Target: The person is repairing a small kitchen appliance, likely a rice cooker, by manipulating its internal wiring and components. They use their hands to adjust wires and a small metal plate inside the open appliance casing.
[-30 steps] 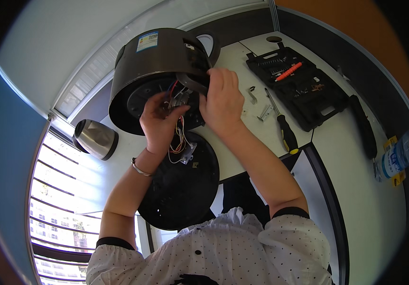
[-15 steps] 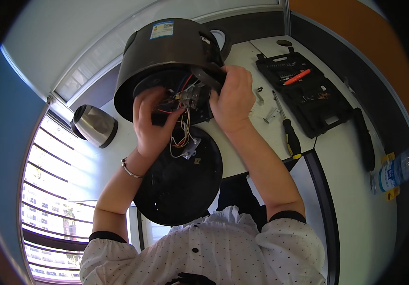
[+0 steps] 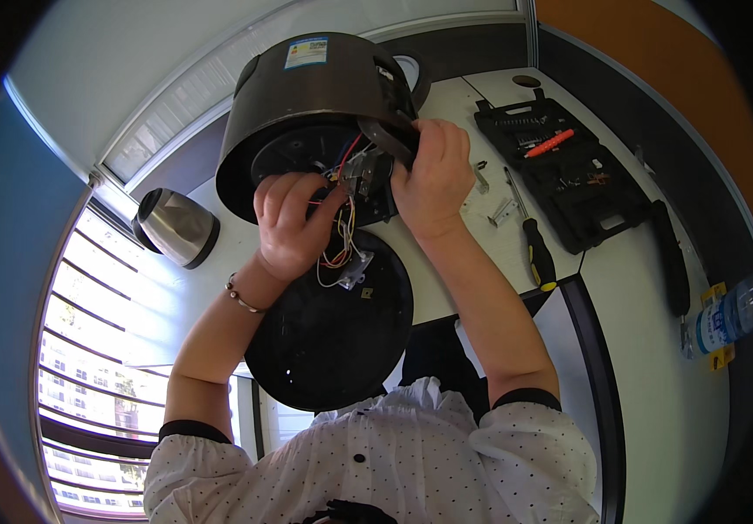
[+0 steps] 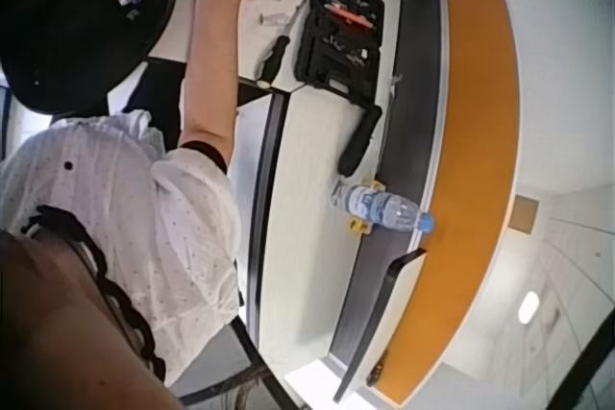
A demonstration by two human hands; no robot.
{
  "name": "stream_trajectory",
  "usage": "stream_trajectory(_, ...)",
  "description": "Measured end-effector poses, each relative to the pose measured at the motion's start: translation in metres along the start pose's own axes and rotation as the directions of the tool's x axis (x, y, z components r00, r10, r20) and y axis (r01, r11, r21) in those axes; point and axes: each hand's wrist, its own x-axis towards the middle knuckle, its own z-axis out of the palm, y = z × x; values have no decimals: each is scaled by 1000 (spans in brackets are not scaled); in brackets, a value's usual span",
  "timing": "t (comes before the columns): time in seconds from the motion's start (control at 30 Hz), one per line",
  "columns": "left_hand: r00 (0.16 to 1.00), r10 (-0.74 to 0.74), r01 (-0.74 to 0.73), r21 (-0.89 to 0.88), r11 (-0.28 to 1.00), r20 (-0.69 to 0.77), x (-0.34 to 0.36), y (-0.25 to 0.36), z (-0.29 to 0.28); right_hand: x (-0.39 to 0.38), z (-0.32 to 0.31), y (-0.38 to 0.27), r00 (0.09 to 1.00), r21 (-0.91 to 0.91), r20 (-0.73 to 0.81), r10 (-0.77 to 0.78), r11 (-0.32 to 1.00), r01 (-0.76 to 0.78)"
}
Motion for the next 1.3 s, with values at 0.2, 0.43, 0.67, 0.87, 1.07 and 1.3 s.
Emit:
stream_trajectory(0.2, 975, -214, 221, -178, 959, 57, 4, 6, 4, -2, 1, 1, 1000, 26, 12, 28, 999, -28)
stream_trajectory(0.43, 976, -194, 209, -193, 959, 96, 11, 14, 10, -1, 3, 8, 1000, 32, -15, 26, 999, -25)
stream_trajectory(0.67, 990, -124, 135, -170, 976, 69, 16, 9, 15, -1, 3, 11, 999, 32, -26, 39, 999, -38)
stream_trajectory(0.87, 991, -88, 108, -226, 968, 97, 18, 3, 18, -1, 3, 12, 997, 68, -4, 73, 995, -73)
stream_trajectory(1.07, 979, -138, 173, -250, 953, 151, 15, -3, 12, -2, 1, 6, 996, 63, 0, 93, 994, -93)
stream_trajectory(1.3, 978, -79, 134, -289, 948, 193, 20, -4, 10, -2, -3, 2, 996, 62, 6, 84, 995, -84)
